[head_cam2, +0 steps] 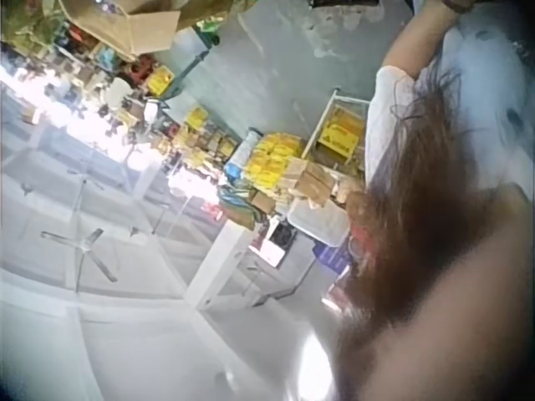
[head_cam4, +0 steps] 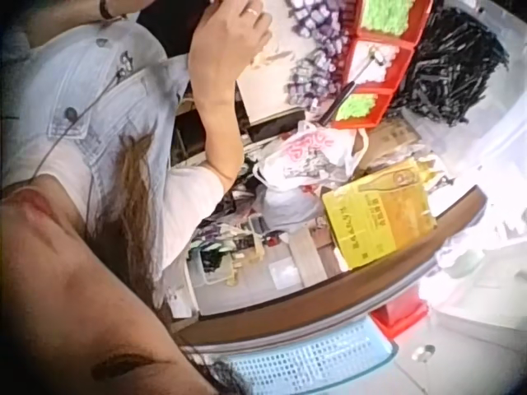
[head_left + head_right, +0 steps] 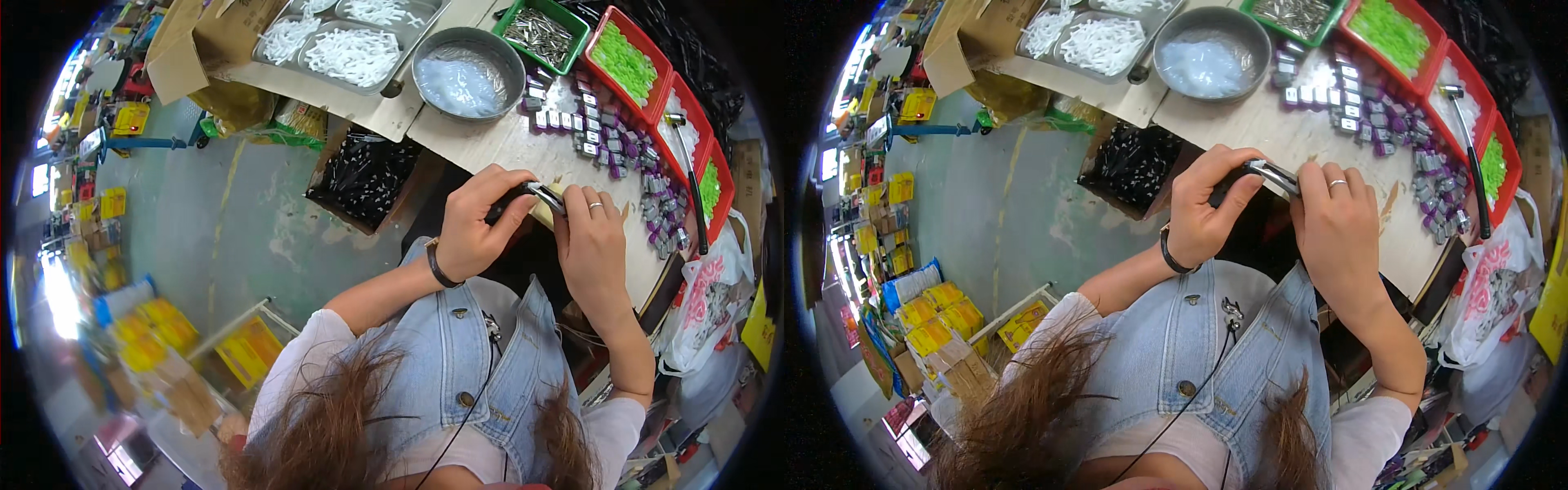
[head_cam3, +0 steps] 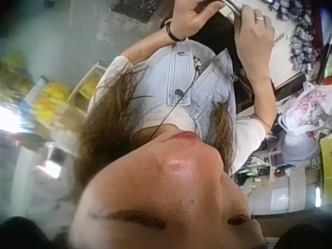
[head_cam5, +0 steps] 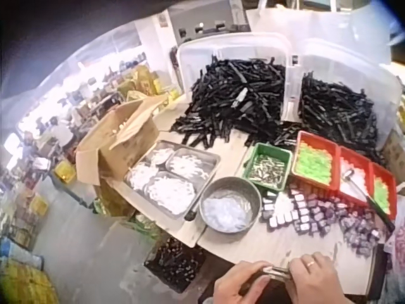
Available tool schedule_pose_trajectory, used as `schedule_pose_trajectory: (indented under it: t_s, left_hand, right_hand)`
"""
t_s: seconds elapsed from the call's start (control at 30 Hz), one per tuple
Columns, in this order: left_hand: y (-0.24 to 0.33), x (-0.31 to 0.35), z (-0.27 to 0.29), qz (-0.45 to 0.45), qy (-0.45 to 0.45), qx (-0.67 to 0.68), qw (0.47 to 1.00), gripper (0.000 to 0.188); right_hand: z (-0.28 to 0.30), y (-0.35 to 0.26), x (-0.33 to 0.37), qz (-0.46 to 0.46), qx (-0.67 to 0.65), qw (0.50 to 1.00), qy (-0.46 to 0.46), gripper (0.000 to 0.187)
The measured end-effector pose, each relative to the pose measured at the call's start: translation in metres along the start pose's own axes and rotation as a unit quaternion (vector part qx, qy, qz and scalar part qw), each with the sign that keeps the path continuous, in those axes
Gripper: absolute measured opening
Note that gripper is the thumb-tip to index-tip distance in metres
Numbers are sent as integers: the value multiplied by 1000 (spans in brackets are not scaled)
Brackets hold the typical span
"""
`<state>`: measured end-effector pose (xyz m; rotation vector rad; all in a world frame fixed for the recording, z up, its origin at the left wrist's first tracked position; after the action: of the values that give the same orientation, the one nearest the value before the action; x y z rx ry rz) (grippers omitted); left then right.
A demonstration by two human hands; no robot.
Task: Assembling small electronic components into a black plastic casing using hands and a small press tool.
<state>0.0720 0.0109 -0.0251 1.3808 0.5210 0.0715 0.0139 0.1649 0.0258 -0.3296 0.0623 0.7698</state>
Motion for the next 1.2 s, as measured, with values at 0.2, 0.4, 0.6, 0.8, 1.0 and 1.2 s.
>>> schedule_pose_trajectory:
  t_s: [0.2, 0.4, 0.6, 0.8, 1.0, 1.2]
  left_hand:
    - [-2, 7, 27, 316, -114, 260, 905, 20]
    - [-3, 11, 101, 471, -197, 311, 802, 25]
    - [-36, 0, 150, 128, -16, -271, 954, 26]
    - [-26, -200, 53, -93, -97, -292, 947, 20]
    - [-168, -400, -39, -74, -136, -557, 816, 47]
    - [-183, -419, -46, -107, -153, -568, 801, 35]
  right_hand:
    - [-23, 3, -3, 78, -49, 995, -27, 18]
    - [-46, -33, -30, 202, -84, 975, -25, 20]
    - [-8, 12, -15, -24, -106, 994, 24, 20]
    - [2, 108, 92, -240, 98, 963, 75, 21]
    - [-14, 132, 144, -298, 154, 940, 60, 36]
    - [4, 154, 128, -240, 81, 953, 169, 26]
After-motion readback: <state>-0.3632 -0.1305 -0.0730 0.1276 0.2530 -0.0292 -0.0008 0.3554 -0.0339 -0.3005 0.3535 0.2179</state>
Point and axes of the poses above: each hand's wrist, its own x-axis away from the middle knuckle, its own z-axis out of the back of the hand, y = z × x, the point moved 1 cm from there along -x, towards the middle knuckle, and after that the axes turned 3 degrees about y, right-handed, at the moved point
